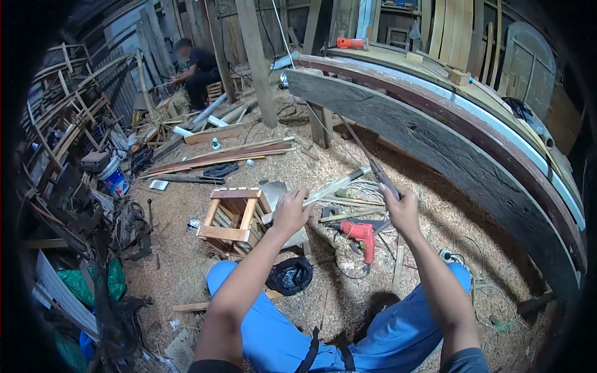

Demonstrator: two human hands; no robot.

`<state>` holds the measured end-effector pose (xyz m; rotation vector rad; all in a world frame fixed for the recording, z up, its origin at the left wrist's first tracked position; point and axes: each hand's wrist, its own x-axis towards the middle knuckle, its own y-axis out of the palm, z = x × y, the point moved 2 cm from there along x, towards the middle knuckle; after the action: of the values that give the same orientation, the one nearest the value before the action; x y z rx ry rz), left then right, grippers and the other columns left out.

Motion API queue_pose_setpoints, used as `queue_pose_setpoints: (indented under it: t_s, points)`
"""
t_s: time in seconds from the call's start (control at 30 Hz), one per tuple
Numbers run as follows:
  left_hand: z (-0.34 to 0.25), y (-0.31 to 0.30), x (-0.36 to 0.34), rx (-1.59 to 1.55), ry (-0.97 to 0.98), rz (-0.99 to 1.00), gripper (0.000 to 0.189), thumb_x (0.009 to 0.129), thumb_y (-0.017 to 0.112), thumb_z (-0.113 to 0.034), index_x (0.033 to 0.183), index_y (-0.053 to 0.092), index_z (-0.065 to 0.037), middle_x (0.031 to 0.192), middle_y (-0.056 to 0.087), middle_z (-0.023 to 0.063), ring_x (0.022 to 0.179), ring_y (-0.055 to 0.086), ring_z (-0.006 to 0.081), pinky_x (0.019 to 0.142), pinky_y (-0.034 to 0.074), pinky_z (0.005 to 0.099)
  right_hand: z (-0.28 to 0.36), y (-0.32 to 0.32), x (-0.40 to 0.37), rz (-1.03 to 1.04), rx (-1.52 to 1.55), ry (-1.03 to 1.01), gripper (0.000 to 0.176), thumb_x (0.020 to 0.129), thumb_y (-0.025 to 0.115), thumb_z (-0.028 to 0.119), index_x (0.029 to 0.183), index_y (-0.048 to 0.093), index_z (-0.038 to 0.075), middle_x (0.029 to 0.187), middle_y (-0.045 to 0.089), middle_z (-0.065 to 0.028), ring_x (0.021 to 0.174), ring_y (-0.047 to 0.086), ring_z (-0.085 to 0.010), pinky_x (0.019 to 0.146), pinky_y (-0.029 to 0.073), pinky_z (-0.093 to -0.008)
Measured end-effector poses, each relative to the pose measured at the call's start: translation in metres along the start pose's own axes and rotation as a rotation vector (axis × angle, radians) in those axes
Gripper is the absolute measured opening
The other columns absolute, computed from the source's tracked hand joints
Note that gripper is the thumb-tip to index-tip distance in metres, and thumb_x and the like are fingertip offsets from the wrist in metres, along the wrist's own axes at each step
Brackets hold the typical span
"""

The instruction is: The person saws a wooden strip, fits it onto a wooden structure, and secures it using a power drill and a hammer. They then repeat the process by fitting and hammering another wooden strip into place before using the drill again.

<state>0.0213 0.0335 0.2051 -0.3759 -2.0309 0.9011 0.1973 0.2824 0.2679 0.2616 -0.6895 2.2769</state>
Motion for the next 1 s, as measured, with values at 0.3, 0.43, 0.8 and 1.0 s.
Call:
queue_pose_setpoints:
  t_s: [0.3, 0.43, 0.8, 1.0]
  points:
    - [0.015, -0.03, 0.006, 0.036, -0.073, -0.113, 0.032, 0.085, 0.079, -0.022, 0.108, 0.063, -0.007, 0.094, 0.068, 0.0162, 0.094, 0.064, 0.0386, 0.084, 0.049, 0.0491, -0.008, 0.066, 0.021, -0.313, 0.328, 0.168, 0.04, 0.093, 0.077, 0.034, 0.077, 0.075, -0.002, 0.058, 0.058, -0.0009, 0.055, 0.05, -0.0082, 0.051, 0.039, -0.0326]
    - [0.021, -0.031, 0.002, -0.029, -0.104, -0.141, 0.032, 0.085, 0.081, -0.023, 0.109, 0.07, -0.006, 0.103, 0.072, 0.0164, 0.1, 0.068, 0.0371, 0.086, 0.052, 0.0459, -0.009, 0.11, 0.029, -0.31, 0.594, 0.219, 0.042, 0.092, 0.08, 0.036, 0.093, 0.076, -0.006, 0.07, 0.066, -0.0019, 0.056, 0.056, -0.0085, 0.052, 0.041, -0.0285]
    - [0.037, -0.031, -0.002, -0.059, -0.057, -0.055, 0.033, 0.087, 0.08, -0.03, 0.112, 0.072, -0.01, 0.096, 0.076, 0.0167, 0.087, 0.073, 0.0373, 0.077, 0.058, 0.0461, -0.003, 0.156, 0.042, -0.107, 0.985, 0.405, 0.034, 0.096, 0.076, 0.031, 0.082, 0.062, 0.003, 0.065, 0.054, 0.0006, 0.045, 0.042, -0.0078, 0.043, 0.034, -0.0277]
    - [0.03, -0.035, 0.003, -0.166, -0.013, -0.083, 0.038, 0.085, 0.082, -0.032, 0.108, 0.075, -0.002, 0.098, 0.076, 0.0185, 0.089, 0.075, 0.0346, 0.078, 0.059, 0.0419, 0.004, 0.153, 0.045, -0.018, 1.11, 0.41, 0.036, 0.102, 0.067, 0.03, 0.098, 0.066, -0.005, 0.08, 0.07, -0.0105, 0.052, 0.051, -0.0104, 0.048, 0.042, -0.0271]
